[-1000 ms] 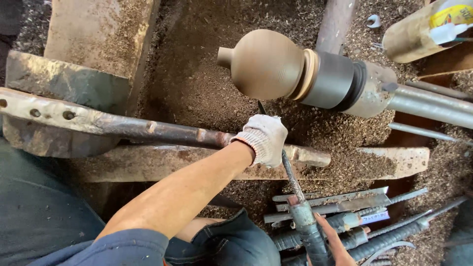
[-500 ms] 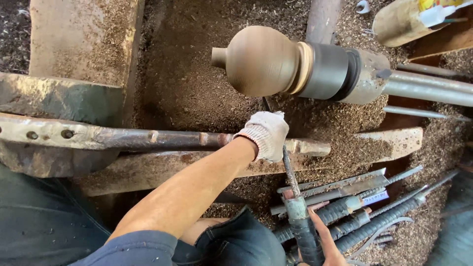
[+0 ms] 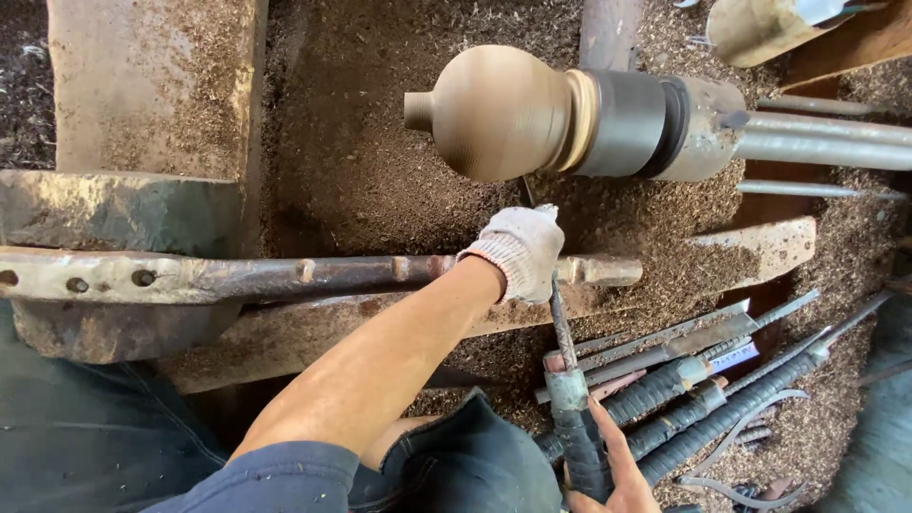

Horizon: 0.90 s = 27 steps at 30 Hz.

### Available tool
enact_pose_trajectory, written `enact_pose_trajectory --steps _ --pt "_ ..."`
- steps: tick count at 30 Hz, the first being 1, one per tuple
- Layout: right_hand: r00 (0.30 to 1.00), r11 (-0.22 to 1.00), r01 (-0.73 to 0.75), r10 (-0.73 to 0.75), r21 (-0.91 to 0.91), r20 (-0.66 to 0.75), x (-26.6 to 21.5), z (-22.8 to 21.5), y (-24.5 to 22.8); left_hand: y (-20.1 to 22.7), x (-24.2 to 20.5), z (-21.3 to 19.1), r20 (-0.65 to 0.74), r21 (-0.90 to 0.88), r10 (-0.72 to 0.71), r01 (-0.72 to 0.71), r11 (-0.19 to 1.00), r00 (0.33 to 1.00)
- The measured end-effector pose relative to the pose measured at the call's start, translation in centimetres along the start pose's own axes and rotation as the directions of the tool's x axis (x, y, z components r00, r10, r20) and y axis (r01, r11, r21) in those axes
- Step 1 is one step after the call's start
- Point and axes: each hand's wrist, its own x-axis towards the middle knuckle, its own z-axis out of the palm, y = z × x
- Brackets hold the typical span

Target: The person shapes a wooden vessel spinning on a lathe, holding a chisel against the rotating wood with one hand while bracing the tool on a wooden rest. They occasionally steady the workpiece with a gloved hand and continue cutting the vessel's profile.

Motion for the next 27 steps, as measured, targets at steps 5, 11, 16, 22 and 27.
enact_pose_trajectory --steps 5,11,16,22,27 --pt "0.976 0.989 -0.146 0.138 -0.033 -0.167 -0.8 2.5 -0.5 0.2 -0.1 -0.3 -0.018 -0.007 0.02 -0.02 1.0 1.0" --pt "0.977 0.996 -0.059 0.043 -0.073 -0.209 -0.2 5.5 -4.1 0.5 -0.1 -1.1 0.088 0.043 -0.001 -0.003 0.999 0.996" --pt "0.995 0.986 0.007 0.009 0.167 -0.096 -0.3 4.8 -0.8 0.6 -0.3 -1.2 0.047 0.062 0.011 -0.013 0.998 0.999" --pt "0.994 0.996 -0.088 0.089 0.015 -0.059 -0.7 3.1 -3.4 0.9 -0.5 -1.7 0.085 0.011 -0.038 0.038 0.999 0.996" --pt "0.988 0.956 -0.154 0.149 -0.251 -0.037 -1.0 0.5 -7.4 0.6 -0.5 -1.4 0.132 -0.018 -0.068 0.071 0.997 0.989"
